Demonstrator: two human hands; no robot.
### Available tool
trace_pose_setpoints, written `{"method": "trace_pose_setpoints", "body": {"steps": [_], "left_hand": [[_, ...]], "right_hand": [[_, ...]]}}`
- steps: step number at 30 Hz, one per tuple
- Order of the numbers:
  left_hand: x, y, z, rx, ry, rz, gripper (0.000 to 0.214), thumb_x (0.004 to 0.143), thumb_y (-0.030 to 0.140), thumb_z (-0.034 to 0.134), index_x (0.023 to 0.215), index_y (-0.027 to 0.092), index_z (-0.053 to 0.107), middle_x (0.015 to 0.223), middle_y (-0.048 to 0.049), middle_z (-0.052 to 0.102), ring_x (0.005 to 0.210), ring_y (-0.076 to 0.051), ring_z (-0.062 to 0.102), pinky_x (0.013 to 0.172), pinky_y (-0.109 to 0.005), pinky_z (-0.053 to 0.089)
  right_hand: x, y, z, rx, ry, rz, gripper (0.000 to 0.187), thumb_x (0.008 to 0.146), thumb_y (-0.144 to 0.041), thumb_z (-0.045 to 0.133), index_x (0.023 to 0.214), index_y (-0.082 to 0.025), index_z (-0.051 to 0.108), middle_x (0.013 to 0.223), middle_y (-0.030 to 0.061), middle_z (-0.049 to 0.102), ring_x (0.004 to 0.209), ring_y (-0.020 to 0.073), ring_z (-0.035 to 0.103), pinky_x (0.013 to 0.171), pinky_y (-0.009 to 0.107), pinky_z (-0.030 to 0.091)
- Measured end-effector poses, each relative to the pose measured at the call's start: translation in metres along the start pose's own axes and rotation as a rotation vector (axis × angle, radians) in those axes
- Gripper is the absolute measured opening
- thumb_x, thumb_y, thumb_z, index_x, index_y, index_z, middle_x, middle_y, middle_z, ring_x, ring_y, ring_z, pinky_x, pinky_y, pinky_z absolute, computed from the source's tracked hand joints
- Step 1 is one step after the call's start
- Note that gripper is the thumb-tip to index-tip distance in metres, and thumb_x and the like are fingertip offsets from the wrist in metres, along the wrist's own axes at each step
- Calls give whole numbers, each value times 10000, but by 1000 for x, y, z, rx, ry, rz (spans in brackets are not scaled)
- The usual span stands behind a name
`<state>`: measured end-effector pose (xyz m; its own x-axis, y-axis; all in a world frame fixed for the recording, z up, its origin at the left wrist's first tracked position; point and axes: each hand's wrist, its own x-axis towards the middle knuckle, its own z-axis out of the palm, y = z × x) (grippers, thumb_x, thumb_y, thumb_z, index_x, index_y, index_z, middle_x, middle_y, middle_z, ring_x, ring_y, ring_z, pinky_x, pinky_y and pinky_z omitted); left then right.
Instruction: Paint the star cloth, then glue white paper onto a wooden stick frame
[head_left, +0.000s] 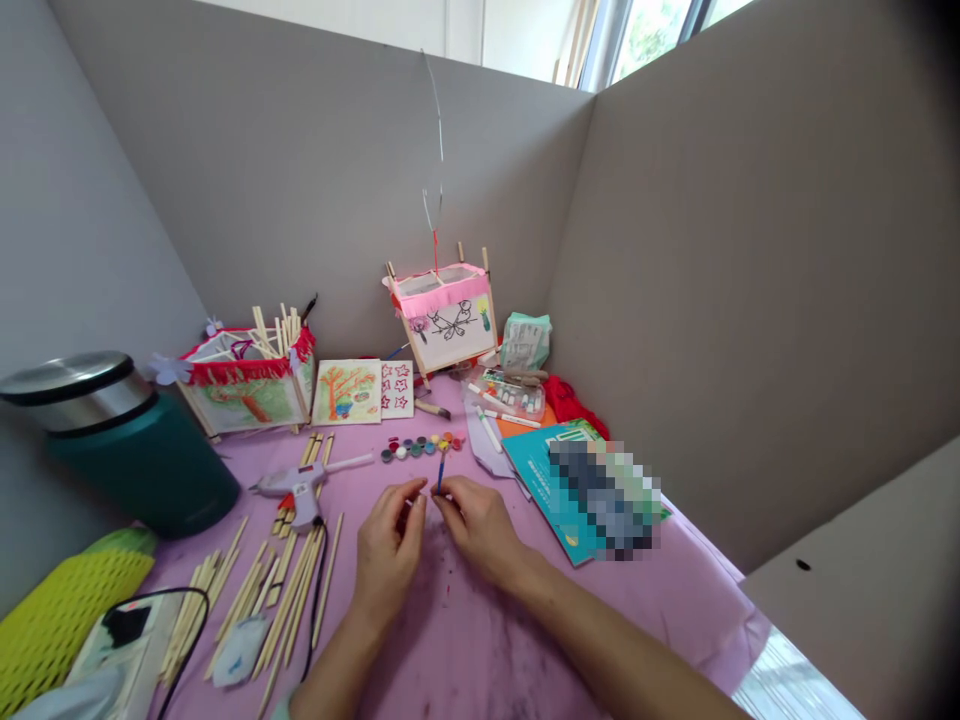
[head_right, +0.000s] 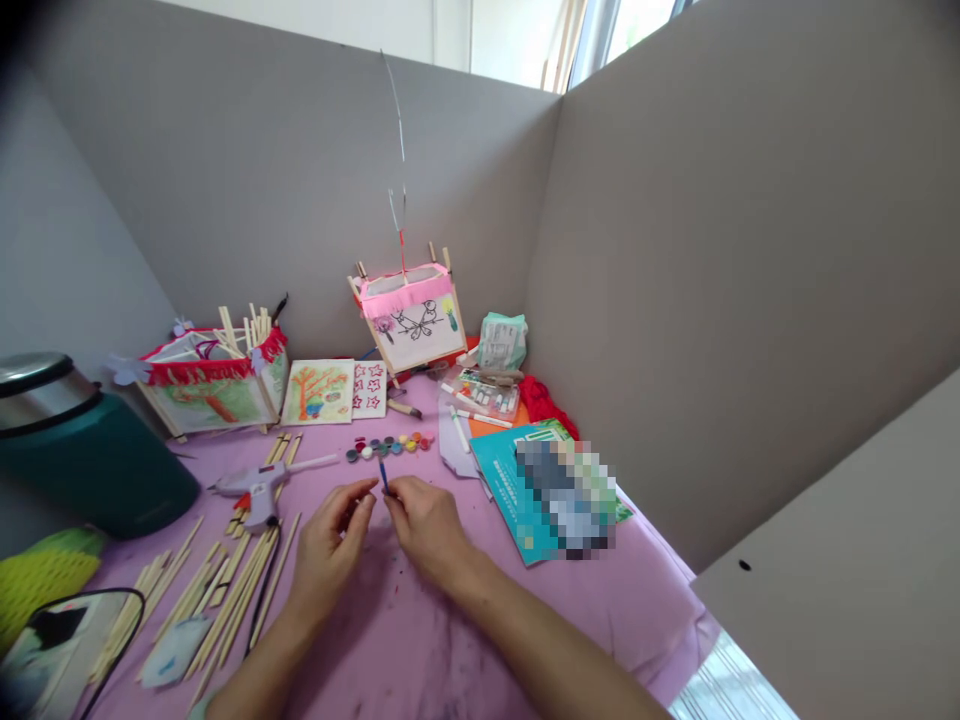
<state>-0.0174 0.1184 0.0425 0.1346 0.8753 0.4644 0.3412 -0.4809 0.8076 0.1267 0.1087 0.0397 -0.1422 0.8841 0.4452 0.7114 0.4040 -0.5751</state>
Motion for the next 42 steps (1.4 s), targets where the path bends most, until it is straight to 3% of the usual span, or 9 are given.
{"method": "trace_pose_setpoints", "body": {"steps": [5,17,22,28,36,42], "left_hand": [[0,-12,2,64,6,-133,251,860,358,483,1006,194,603,903,-37,632,669,-140,555,624,-271,456],[-2,-12,5,71,-65,-192,299,847,385,482,1044,189,591,824,-26,624,609,-138,544,581,-268,444],[0,-5,4,-40,-71,-182,281,818,383,536,997,184,621,858,-30,622,637,-130,539,607,-260,437],[3,-12,7,-227,-19,-329,266,751,389,606,878,164,668,820,-43,663,708,-152,584,663,-267,460],[6,-18,7,-356,28,-447,348,679,443,656,838,137,697,686,-29,655,522,-102,526,464,-204,405],[10,-13,3,-427,77,-491,438,688,424,655,1003,120,675,714,-22,641,426,-42,407,405,-183,338]], "right_hand": [[3,17,11,-44,-27,19,130,881,-187,484,885,-185,614,820,30,669,733,137,600,679,225,407],[2,18,10,40,-30,131,133,872,-198,506,854,-202,639,794,3,677,716,122,602,669,212,400],[-3,14,15,151,-1,121,133,880,-224,497,866,-195,627,782,-1,668,692,114,591,651,206,399],[-13,12,22,161,-82,56,104,848,-195,502,803,-176,593,726,-3,645,626,108,558,615,206,376],[-13,8,22,127,-173,19,150,863,-239,483,743,-181,551,652,-18,600,565,99,509,565,201,331],[-13,6,20,46,-223,-1,175,839,-225,484,676,-179,525,582,-33,548,506,90,459,527,203,298]]}}
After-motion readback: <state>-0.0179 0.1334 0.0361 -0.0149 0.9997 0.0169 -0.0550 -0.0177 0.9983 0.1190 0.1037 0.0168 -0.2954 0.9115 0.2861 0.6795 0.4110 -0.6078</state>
